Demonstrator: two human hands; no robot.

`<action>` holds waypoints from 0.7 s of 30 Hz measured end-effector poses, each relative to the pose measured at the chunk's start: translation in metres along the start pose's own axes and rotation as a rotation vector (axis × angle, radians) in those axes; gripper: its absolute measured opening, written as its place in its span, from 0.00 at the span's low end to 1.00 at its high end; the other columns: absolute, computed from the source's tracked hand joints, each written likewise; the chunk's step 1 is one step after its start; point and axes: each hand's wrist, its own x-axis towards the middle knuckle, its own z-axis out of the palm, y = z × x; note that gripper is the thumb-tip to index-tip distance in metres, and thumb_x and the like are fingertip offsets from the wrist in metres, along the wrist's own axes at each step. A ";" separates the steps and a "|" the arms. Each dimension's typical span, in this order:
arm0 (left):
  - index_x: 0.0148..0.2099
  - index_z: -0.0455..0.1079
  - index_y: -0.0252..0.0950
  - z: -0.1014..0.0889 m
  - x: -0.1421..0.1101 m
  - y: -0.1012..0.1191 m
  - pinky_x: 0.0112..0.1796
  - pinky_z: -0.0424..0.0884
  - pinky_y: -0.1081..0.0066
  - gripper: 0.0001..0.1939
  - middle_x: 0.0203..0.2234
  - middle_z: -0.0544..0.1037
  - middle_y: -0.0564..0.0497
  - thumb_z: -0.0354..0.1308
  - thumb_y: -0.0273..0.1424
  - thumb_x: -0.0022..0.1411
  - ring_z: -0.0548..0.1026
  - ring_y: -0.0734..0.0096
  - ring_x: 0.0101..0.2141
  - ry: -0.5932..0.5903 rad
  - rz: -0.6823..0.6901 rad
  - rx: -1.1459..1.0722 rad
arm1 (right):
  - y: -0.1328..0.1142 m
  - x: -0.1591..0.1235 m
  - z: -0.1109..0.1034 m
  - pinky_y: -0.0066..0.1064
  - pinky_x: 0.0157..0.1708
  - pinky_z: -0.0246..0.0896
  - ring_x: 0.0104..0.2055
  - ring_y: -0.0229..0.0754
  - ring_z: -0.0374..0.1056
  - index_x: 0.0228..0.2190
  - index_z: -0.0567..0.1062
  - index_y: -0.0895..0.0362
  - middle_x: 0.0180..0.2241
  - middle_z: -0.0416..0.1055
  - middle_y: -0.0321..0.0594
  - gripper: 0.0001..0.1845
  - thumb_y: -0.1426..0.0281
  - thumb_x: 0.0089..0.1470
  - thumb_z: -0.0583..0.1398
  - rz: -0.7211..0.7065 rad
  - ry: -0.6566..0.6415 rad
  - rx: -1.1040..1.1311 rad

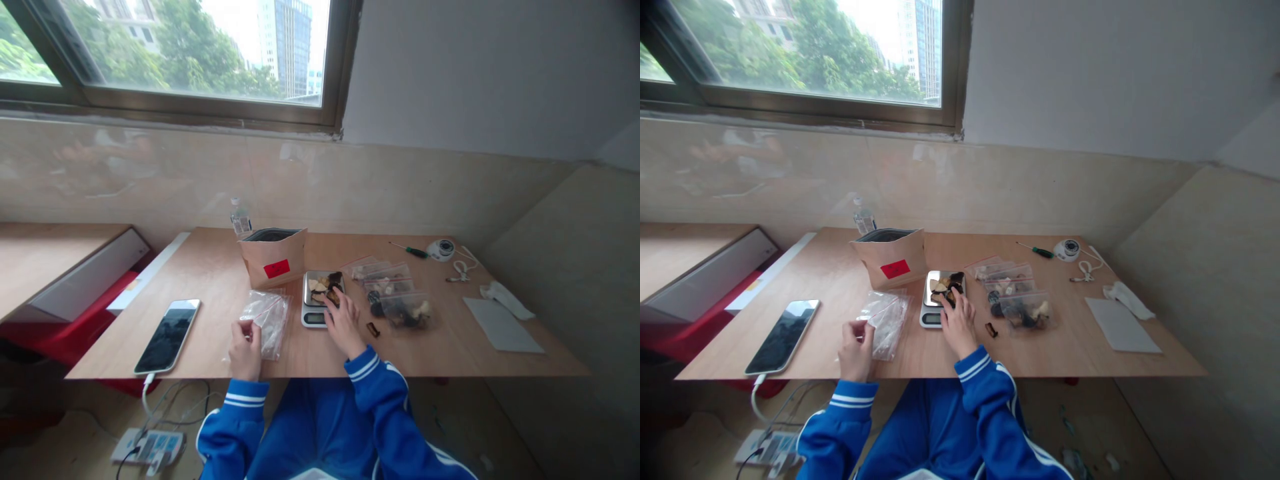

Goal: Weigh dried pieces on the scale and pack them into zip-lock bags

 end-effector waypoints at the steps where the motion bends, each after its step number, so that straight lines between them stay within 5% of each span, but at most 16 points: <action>1: 0.35 0.61 0.39 0.000 0.000 0.000 0.28 0.67 0.70 0.09 0.25 0.72 0.52 0.50 0.38 0.56 0.72 0.68 0.24 -0.005 0.002 0.001 | -0.001 0.007 0.002 0.47 0.50 0.51 0.55 0.53 0.54 0.52 0.69 0.51 0.58 0.57 0.48 0.21 0.71 0.58 0.53 -0.019 -0.018 -0.013; 12: 0.34 0.61 0.39 -0.005 0.004 -0.001 0.29 0.67 0.68 0.08 0.24 0.72 0.53 0.50 0.38 0.55 0.72 0.68 0.24 0.004 0.027 0.010 | 0.007 0.025 0.005 0.43 0.45 0.52 0.46 0.50 0.59 0.37 0.75 0.54 0.43 0.67 0.47 0.08 0.70 0.55 0.57 -0.079 0.006 0.041; 21: 0.34 0.61 0.39 0.001 0.003 -0.004 0.29 0.66 0.68 0.09 0.24 0.72 0.52 0.50 0.40 0.55 0.72 0.67 0.25 -0.046 -0.019 0.014 | 0.006 0.011 -0.010 0.39 0.42 0.50 0.43 0.48 0.59 0.38 0.76 0.51 0.40 0.65 0.43 0.09 0.67 0.55 0.58 0.149 0.141 0.119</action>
